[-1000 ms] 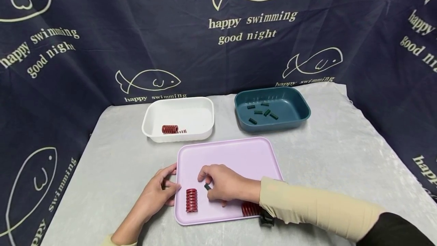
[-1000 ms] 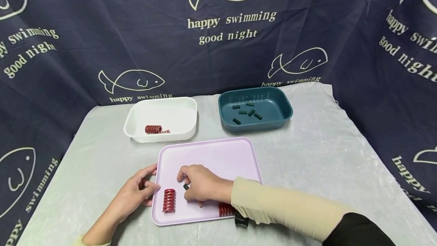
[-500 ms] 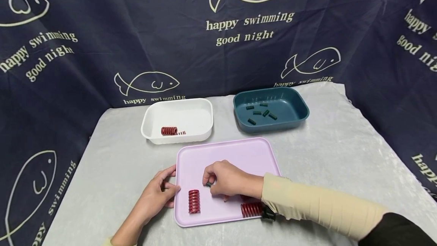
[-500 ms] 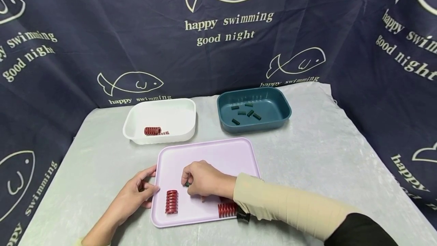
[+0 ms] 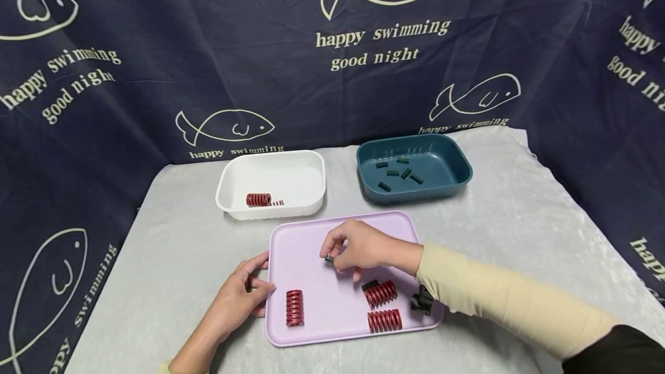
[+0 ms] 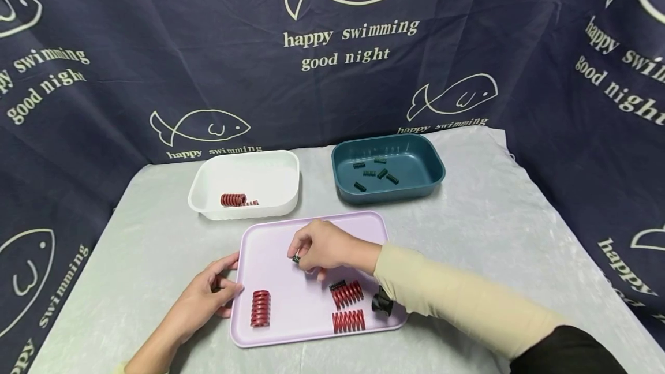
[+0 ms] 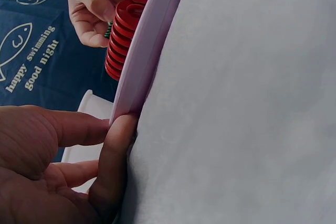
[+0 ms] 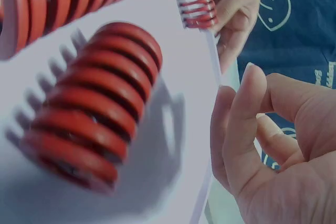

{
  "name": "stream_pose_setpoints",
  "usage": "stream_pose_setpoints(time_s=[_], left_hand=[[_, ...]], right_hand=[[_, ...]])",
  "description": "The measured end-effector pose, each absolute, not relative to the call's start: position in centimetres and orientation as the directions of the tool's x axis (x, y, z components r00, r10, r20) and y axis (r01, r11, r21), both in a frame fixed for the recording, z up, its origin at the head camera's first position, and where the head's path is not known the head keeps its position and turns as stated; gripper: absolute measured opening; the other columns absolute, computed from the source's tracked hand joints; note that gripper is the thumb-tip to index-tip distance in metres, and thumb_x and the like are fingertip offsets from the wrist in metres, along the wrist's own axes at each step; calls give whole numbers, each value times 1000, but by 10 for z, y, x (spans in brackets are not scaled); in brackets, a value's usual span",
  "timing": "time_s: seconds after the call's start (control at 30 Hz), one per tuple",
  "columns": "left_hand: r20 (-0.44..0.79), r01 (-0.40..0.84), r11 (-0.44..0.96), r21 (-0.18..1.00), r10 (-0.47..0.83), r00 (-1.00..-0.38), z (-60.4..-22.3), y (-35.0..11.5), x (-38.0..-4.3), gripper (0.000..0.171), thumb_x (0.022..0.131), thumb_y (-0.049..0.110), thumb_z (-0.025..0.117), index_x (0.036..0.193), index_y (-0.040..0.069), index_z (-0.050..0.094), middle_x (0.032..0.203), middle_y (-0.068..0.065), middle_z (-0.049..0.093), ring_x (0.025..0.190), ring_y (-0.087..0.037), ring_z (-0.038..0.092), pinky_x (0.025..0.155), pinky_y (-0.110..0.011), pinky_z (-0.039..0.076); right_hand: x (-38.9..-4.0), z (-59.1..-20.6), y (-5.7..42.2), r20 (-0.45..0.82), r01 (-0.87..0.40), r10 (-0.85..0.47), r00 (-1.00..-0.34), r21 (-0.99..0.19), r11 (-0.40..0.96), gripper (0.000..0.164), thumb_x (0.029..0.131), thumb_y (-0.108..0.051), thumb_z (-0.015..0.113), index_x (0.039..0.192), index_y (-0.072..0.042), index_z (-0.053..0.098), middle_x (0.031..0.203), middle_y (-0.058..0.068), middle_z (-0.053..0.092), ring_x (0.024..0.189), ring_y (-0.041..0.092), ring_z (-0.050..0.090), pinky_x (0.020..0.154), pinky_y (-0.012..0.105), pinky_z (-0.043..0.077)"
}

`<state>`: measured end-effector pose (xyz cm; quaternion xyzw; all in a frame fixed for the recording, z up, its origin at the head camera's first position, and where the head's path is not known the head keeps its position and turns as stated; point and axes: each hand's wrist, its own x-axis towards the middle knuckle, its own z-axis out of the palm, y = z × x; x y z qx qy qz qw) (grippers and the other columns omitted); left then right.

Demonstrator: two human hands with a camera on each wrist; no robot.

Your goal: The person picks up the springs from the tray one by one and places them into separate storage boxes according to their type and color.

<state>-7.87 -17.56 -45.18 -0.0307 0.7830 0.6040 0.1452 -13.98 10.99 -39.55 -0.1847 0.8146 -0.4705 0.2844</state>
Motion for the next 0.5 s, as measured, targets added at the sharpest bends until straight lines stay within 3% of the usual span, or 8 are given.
stream_pose_setpoints(time_s=[0.23, 0.5], left_hand=[[-270, -229, 272, 935, 124, -955, -452, -176, -78, 66, 90, -8, 71, 151, 9, 51, 135, -14, 49, 91, -21, 65, 53, -39, 63], [-272, -231, 277, 933, 118, -955, -453, -175, -79, 66, 90, -8, 71, 151, 9, 51, 135, -14, 50, 88, -21, 65, 52, -38, 63]], right_hand=[[-149, -389, 125, -295, -3, -586, -755, -891, 454, 31, 79, 15, 64, 104, 0, 76, 89, 9, 64, 68, 30, 70, 47, 36, 61], [-157, -377, 139, -307, 2, -557, -772, -876, 482, 34, 78, 14, 64, 106, -1, 78, 91, 11, 64, 67, 30, 70, 48, 39, 62]])
